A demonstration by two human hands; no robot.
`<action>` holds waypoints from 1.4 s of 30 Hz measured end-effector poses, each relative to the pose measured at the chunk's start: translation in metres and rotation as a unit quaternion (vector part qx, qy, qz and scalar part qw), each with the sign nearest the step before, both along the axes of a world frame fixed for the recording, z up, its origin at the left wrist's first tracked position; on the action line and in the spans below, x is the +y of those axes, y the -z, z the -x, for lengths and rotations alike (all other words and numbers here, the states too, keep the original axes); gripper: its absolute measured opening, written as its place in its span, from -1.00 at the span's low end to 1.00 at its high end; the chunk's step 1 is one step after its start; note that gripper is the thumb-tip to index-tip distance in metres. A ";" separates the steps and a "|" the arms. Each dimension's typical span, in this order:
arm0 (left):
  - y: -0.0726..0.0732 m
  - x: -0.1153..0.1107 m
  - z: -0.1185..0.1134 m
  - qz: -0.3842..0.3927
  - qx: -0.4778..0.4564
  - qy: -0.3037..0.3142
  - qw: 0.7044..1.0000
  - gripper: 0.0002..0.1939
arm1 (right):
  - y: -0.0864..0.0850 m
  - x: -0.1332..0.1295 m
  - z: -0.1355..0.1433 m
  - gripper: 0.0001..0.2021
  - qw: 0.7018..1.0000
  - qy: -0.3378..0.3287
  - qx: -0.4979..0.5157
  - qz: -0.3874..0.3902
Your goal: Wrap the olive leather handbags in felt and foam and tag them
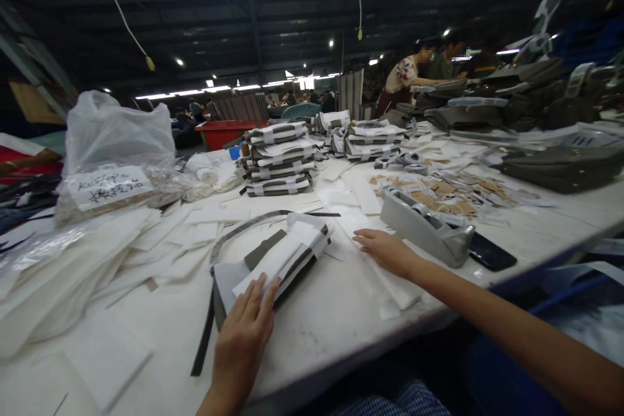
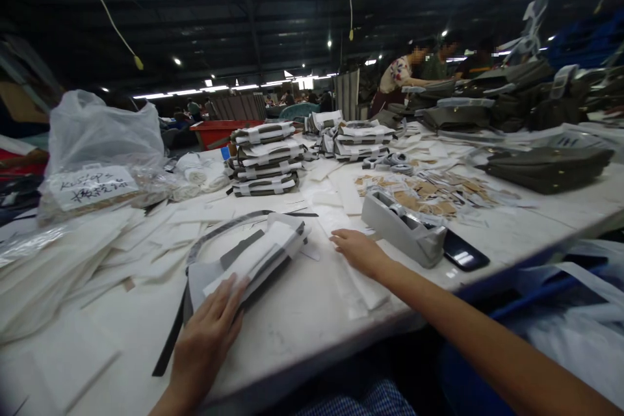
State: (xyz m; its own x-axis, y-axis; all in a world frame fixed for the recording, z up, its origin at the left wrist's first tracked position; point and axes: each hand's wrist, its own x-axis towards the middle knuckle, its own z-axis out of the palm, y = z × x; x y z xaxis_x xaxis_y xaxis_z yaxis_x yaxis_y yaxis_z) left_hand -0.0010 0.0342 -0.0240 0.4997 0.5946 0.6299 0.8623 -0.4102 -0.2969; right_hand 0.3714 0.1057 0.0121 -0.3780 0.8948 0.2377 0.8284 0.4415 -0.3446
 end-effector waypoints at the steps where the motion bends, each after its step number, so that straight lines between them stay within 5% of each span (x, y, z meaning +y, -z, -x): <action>1: -0.001 0.000 -0.001 -0.002 0.012 -0.003 1.000 -0.35 | 0.003 0.004 -0.012 -0.61 1.000 0.002 -0.017 -0.003; 8: -0.011 -0.001 0.000 0.034 0.052 -0.006 0.998 -0.37 | 0.012 0.015 -0.038 -0.74 0.998 -0.039 -0.053 -0.010; 17: -0.021 0.009 0.016 0.022 -0.033 -0.005 0.999 -0.37 | -0.008 0.002 -0.005 -0.75 0.996 -0.005 0.059 -0.074; 23: -0.042 0.015 0.024 0.019 -0.114 -0.039 0.992 -0.39 | -0.021 -0.039 0.043 -0.65 0.948 -0.155 0.204 0.188; 27: -0.041 0.016 0.024 0.006 -0.125 -0.047 0.991 -0.41 | 0.001 -0.037 0.071 -0.55 0.989 -0.054 0.121 0.067; 30: -0.037 0.014 0.025 -0.008 -0.128 -0.044 0.991 -0.41 | 0.026 -0.039 0.097 -0.26 0.997 -0.025 0.013 0.065; 33: -0.035 0.013 0.029 -0.011 -0.144 -0.040 0.989 -0.41 | 0.040 -0.048 0.123 -0.14 0.990 -0.122 0.002 0.074; 37: -0.036 0.014 0.031 -0.012 -0.170 -0.028 0.985 -0.40 | 0.036 -0.035 0.154 -0.17 0.954 -0.290 0.041 0.059; 42: -0.032 0.018 0.025 -0.005 -0.148 0.004 0.989 -0.36 | 0.027 0.007 0.192 -0.37 0.933 -0.353 0.068 -0.023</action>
State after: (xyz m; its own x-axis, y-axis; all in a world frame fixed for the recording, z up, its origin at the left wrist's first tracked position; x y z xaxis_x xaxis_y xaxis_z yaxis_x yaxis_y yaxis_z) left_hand -0.0255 0.0521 0.0084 0.2973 0.5849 0.7546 0.9089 -0.4155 -0.0360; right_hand 0.1790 0.1128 -0.0153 -0.8328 0.4215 0.3588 0.2750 0.8776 -0.3927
